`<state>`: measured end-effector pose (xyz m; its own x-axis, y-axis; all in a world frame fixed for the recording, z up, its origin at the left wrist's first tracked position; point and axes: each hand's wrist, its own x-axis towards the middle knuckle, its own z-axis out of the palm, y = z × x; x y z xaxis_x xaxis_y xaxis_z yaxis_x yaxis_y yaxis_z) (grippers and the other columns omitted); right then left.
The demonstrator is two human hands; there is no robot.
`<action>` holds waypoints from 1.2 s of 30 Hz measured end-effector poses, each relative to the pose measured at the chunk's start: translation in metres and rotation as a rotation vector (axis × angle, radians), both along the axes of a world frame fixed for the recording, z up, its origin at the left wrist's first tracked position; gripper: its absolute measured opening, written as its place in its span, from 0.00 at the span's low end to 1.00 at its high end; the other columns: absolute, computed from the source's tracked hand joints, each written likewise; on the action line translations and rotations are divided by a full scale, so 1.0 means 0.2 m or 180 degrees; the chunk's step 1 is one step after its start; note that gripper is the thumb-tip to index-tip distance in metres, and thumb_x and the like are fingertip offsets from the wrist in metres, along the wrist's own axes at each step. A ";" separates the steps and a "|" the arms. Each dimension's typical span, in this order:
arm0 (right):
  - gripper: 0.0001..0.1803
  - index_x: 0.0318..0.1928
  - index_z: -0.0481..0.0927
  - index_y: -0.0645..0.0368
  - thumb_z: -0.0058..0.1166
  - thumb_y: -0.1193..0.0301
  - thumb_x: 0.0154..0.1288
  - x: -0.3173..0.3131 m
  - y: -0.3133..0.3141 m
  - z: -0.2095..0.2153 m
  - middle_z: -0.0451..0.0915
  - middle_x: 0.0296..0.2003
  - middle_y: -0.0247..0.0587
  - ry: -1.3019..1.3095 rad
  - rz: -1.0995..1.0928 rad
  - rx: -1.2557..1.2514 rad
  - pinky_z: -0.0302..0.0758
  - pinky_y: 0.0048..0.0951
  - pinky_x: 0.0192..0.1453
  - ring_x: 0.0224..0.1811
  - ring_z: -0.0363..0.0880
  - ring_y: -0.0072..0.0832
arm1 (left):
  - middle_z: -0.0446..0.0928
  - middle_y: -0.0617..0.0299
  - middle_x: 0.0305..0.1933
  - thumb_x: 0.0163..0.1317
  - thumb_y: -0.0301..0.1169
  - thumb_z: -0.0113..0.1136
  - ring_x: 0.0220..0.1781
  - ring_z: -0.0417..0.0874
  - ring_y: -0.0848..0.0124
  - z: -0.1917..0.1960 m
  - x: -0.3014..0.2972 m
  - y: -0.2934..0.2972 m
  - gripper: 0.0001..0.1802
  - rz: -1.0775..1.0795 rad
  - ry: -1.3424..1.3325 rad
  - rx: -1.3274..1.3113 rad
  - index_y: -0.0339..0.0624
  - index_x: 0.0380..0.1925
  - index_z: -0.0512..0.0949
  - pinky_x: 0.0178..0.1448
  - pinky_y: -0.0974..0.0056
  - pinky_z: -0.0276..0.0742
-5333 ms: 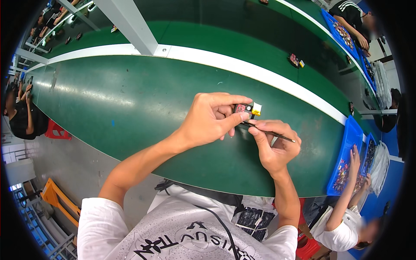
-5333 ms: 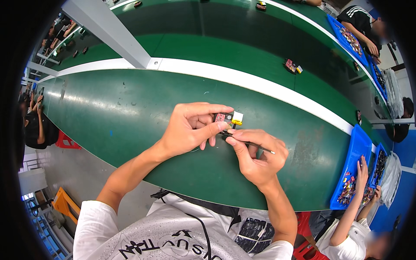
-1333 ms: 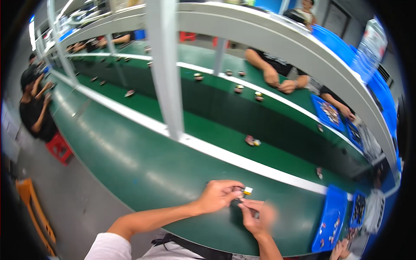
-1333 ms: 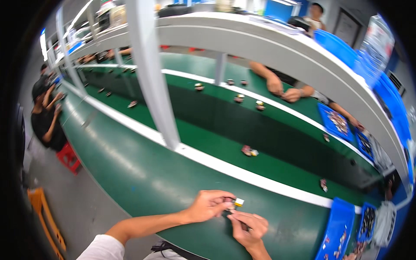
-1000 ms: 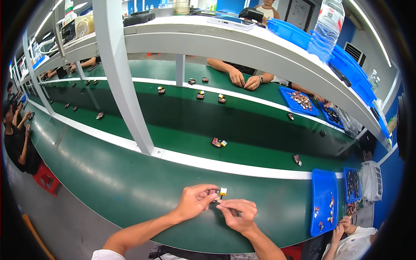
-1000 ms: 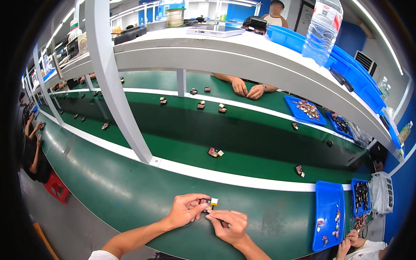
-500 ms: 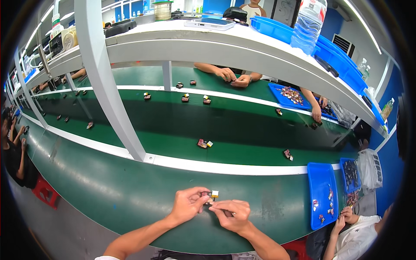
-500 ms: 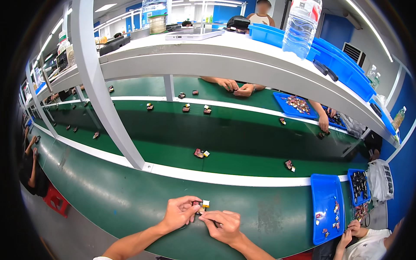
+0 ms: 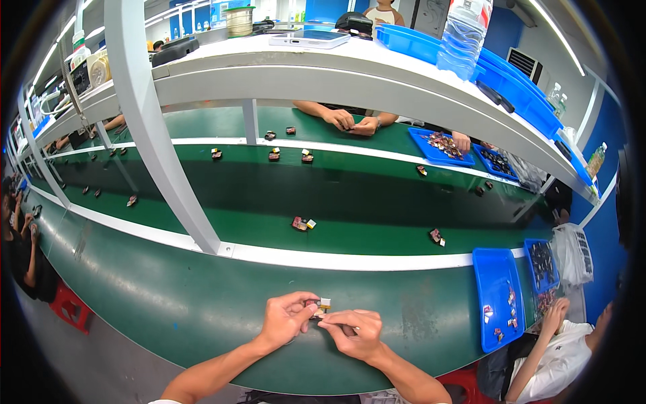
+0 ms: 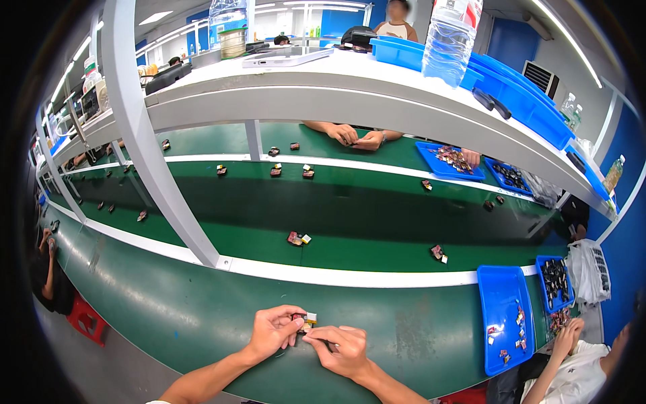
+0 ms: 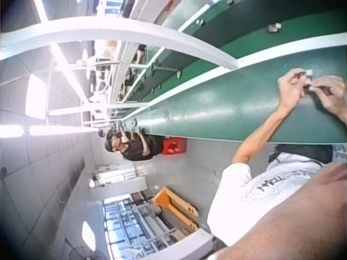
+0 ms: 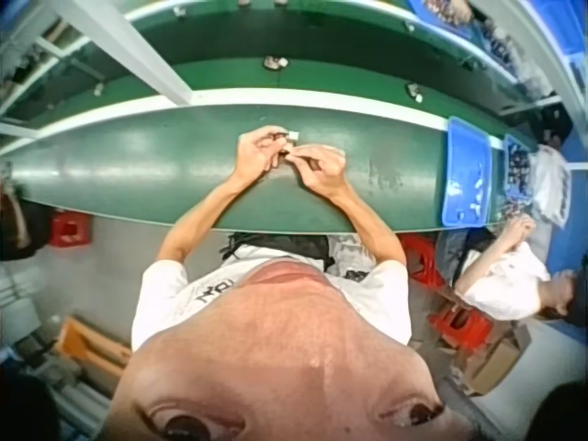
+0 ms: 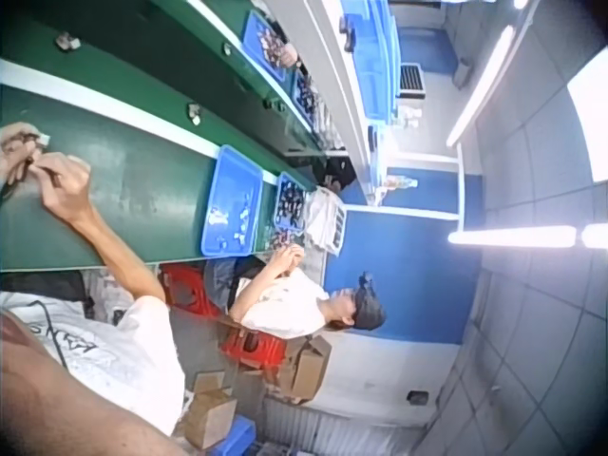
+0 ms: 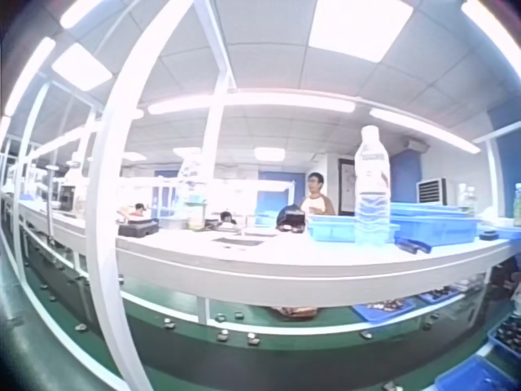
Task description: Assembling small electronic components onto a circuit board using tweezers on a factory assembly line.
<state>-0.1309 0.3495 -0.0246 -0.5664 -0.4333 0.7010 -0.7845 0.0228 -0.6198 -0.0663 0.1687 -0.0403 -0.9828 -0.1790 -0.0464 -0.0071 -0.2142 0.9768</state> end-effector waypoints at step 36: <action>0.10 0.35 0.87 0.60 0.77 0.77 0.53 -0.10 0.04 -0.08 0.87 0.26 0.34 0.0120 -0.0311 -0.0041 0.60 0.20 0.19 0.13 0.64 0.14 | 0.85 0.51 0.29 0.66 0.35 0.65 0.22 0.86 0.63 -0.05 -0.83 -0.78 0.17 0.2495 0.0537 -0.4644 0.28 0.41 0.84 0.39 0.53 0.84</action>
<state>-0.1507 0.3579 -0.0416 -0.5787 -0.3681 0.7277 -0.8016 0.0927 -0.5906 -0.2323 0.0128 -0.0498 -0.6158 -0.3933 0.6827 -0.2265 0.9183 0.3247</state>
